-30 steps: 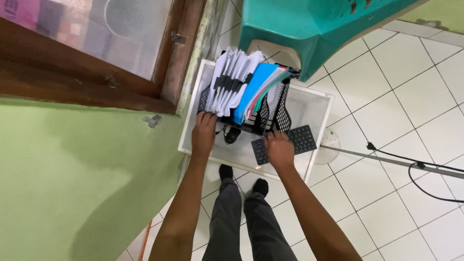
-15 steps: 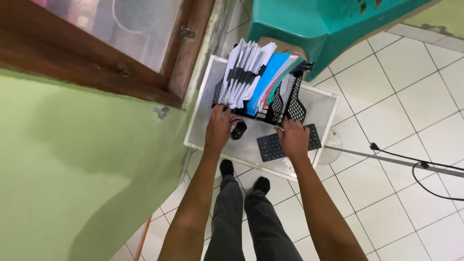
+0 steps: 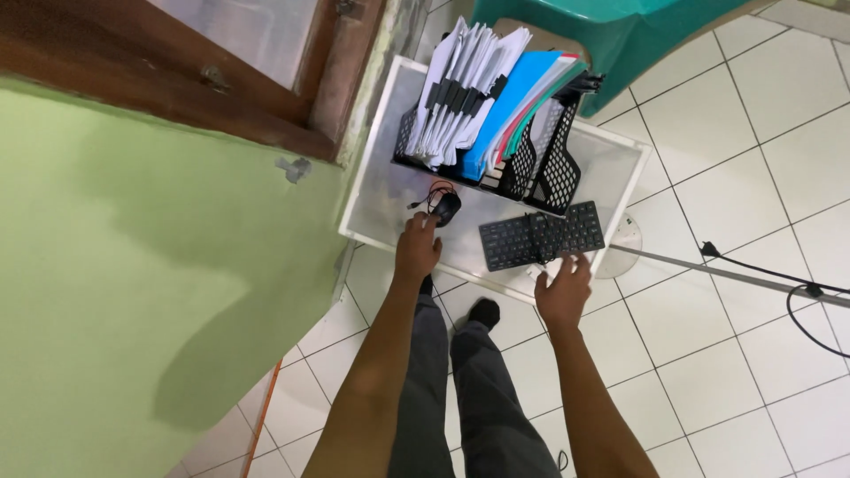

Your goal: Clear a desk by mopping the floor around it and moving the computer peripherals and documents to a nearby shelf.

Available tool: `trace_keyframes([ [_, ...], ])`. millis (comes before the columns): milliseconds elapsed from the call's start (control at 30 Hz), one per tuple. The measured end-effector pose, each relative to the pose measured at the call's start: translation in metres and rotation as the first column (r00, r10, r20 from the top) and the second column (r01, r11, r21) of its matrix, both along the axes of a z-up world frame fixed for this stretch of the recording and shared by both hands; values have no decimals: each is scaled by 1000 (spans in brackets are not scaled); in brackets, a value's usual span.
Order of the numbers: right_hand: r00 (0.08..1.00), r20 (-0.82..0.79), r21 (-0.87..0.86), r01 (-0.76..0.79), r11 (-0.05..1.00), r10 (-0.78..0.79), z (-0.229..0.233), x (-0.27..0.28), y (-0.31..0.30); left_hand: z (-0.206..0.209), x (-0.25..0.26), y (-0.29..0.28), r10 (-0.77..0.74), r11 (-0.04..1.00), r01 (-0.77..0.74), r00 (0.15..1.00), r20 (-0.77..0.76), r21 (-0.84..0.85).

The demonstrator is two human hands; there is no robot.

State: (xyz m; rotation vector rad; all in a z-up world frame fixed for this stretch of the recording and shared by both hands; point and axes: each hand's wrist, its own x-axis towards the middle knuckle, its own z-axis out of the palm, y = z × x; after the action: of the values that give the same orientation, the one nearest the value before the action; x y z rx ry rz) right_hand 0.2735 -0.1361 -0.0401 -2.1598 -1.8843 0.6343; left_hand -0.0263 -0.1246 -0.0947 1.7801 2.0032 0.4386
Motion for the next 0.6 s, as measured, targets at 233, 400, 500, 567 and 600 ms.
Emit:
trace_keyframes([
  [233, 969, 78, -248, -207, 946, 233, -57, 20, -11, -54, 18, 16, -106, 982, 76, 980, -170, -175],
  [400, 957, 90, -228, -249, 941, 275, -61, 29, -15, -89, 28, 4, -83, 963, 35, 982, -170, -268],
  [500, 970, 92, -240, -198, 950, 225, -60, 33, -22, -98, 37, -10, -76, 962, 30, 984, -161, -272],
  [567, 974, 84, -243, -185, 952, 210, -61, 36, -30, -96, 48, -23, -111, 949, 48, 976, -187, -311],
  [600, 977, 77, -246, -173, 954, 197, -62, 37, -33, -94, 53, -28, -144, 935, 63, 967, -210, -350],
])
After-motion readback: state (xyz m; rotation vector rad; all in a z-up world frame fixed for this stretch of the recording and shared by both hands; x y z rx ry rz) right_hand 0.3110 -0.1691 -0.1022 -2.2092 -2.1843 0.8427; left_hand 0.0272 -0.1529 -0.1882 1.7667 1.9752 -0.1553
